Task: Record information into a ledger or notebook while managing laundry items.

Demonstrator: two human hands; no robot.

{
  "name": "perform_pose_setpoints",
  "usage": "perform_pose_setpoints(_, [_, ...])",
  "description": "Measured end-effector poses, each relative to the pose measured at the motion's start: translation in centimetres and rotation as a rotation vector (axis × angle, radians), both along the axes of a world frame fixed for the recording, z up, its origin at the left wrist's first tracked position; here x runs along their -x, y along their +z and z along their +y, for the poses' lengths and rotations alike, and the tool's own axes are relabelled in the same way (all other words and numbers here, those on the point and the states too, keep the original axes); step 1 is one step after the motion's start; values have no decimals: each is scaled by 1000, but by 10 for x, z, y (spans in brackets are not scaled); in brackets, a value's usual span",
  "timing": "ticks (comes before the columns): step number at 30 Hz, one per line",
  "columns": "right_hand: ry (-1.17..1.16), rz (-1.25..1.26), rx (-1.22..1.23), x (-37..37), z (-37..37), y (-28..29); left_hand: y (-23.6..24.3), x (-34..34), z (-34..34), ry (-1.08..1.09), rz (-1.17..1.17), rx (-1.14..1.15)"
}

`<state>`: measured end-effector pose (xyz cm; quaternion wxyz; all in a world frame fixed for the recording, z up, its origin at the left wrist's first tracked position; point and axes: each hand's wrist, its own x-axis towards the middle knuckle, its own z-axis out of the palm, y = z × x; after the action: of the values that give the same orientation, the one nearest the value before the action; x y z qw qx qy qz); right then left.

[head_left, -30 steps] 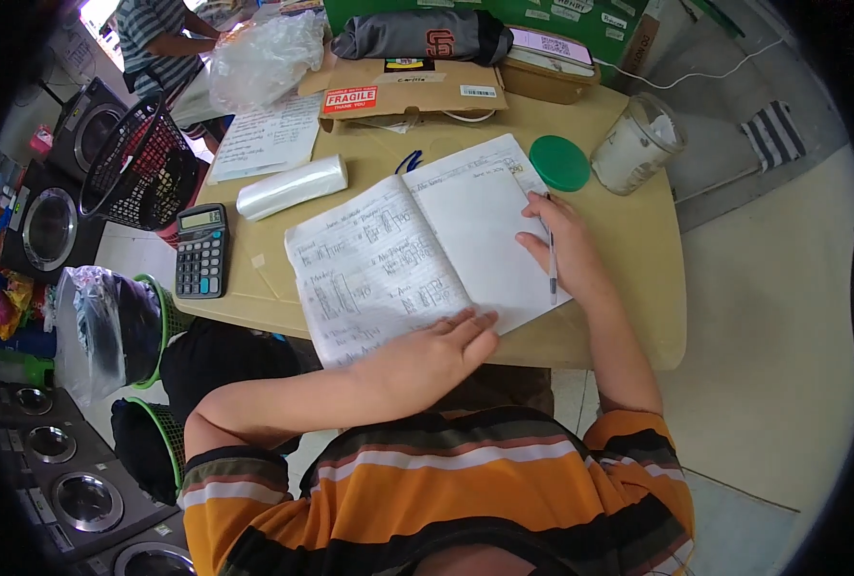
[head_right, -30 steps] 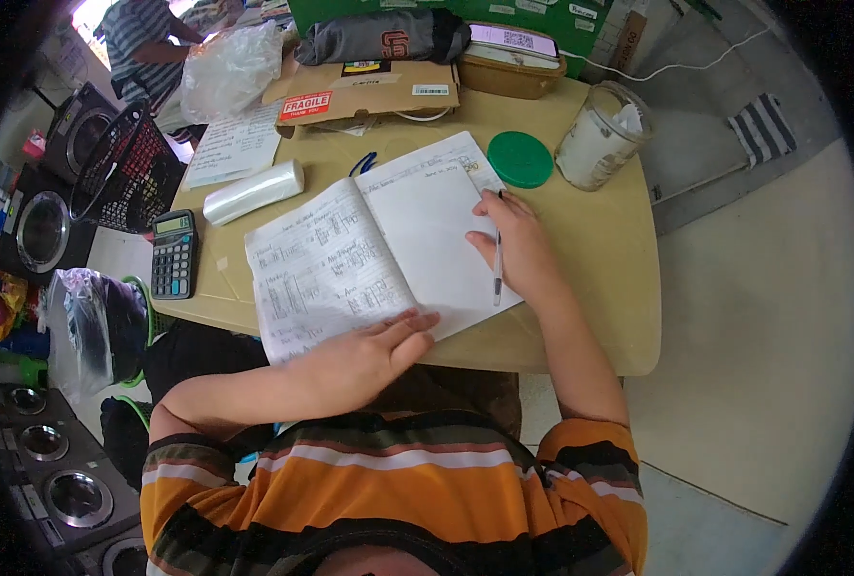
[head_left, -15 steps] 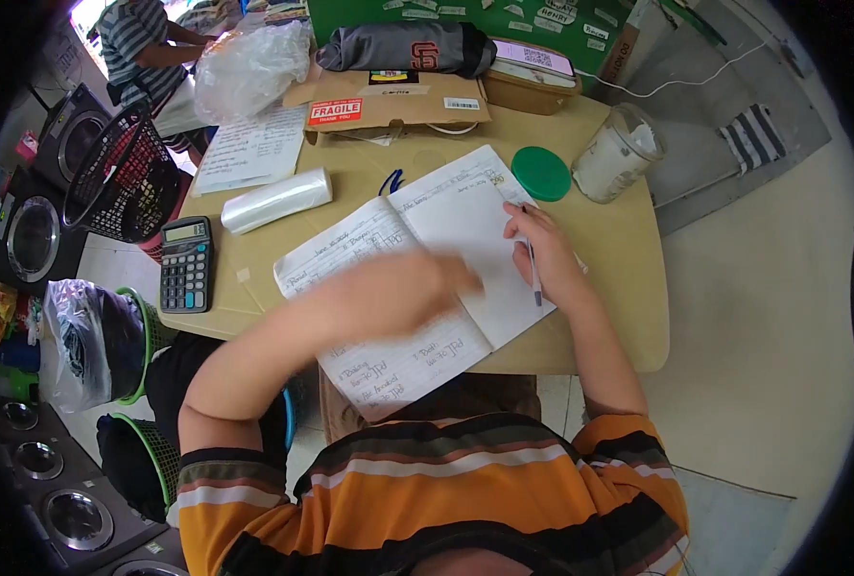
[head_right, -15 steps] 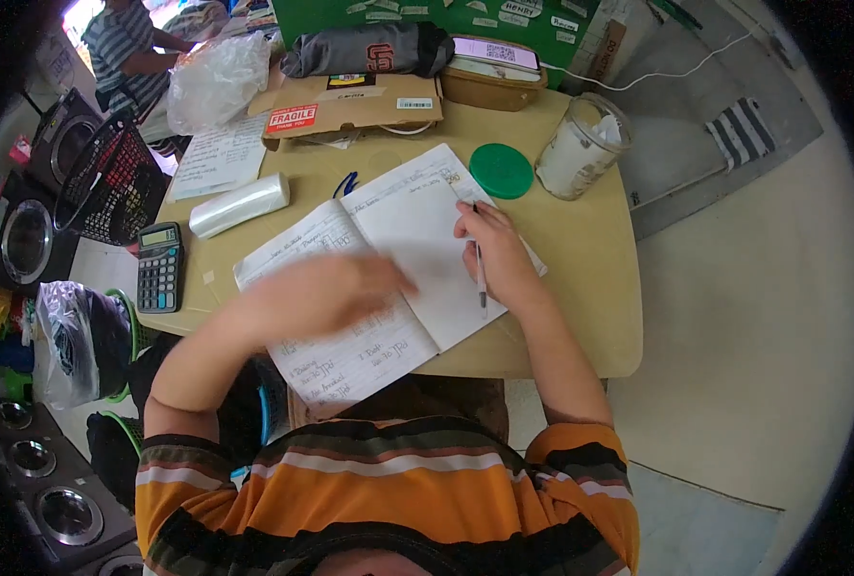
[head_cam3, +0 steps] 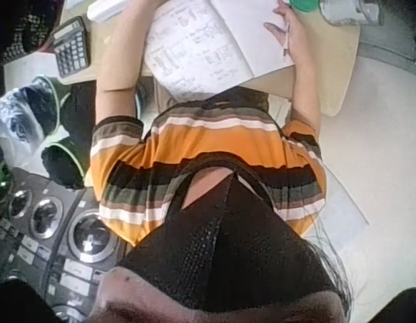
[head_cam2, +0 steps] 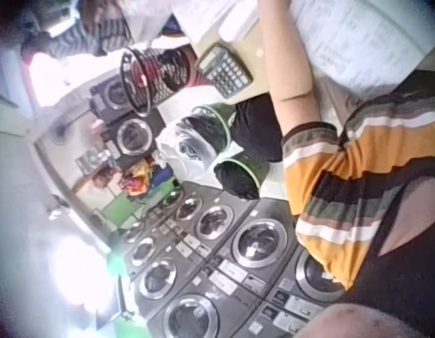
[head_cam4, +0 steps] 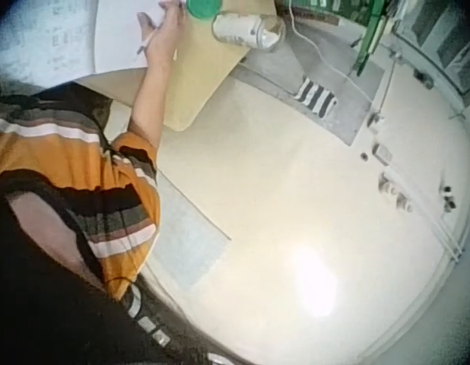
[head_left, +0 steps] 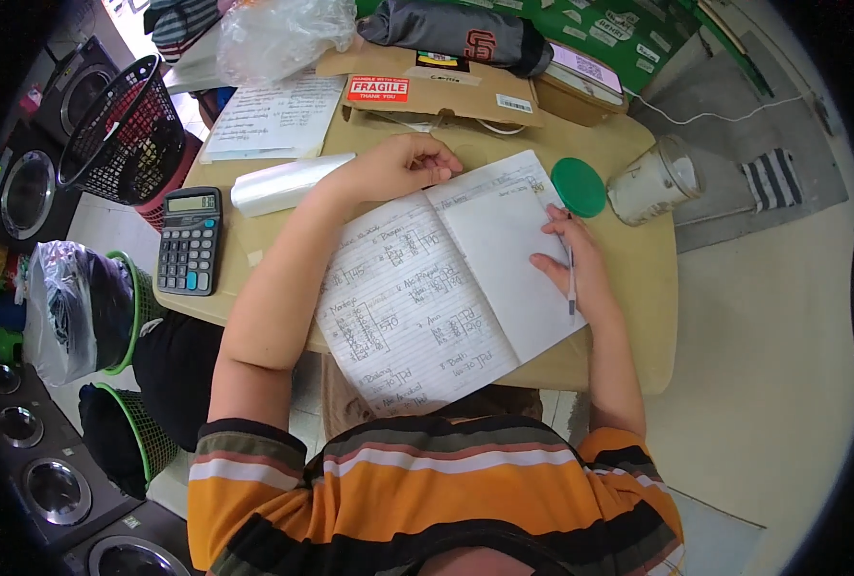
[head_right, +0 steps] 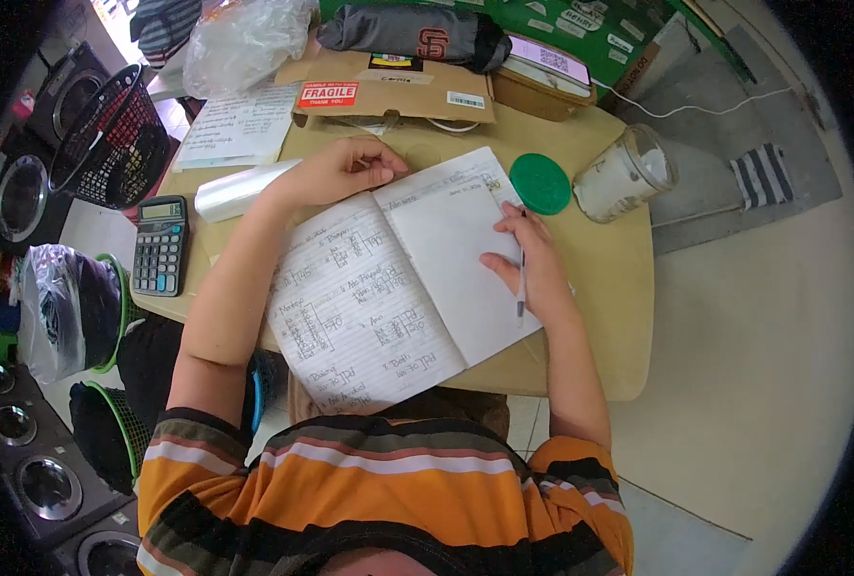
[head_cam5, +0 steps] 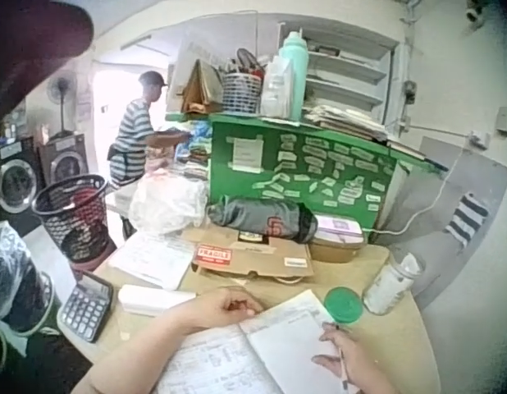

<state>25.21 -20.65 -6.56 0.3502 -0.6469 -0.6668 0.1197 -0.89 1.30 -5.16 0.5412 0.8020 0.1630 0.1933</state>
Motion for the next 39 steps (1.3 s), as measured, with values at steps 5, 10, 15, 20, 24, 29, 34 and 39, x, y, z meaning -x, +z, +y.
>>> perform_pose_setpoints(5, [21, 97, 93, -5, 1, 2, 4, 4, -4, 34, 66, -79])
perform_pose_setpoints(10, [40, 79, 131, -5, -3, 8, 1, -3, -15, -81, 52, -221])
perform_pose_setpoints(15, [-6, -7, -64, -17, 4, 9, -3, -8, -24, -75, 71, -351])
perform_pose_setpoints(20, [46, 714, -112, 7, 28, 53, -9, -10, -26, -42, 112, -466])
perform_pose_setpoints(24, [113, 833, 33, 41, 52, 50, -11, -9, -24, -46, 108, -466])
perform_pose_setpoints(29, [160, 483, 94, 50, 58, 48, -8, -4, -26, -53, 132, -463])
perform_pose_setpoints(34, [-61, 10, -5, -42, 65, 41, -6, -5, -26, -60, 144, -431])
perform_pose_setpoints(39, [27, -335, 310, -76, 70, 49, -4, -7, -23, -84, 133, -430])
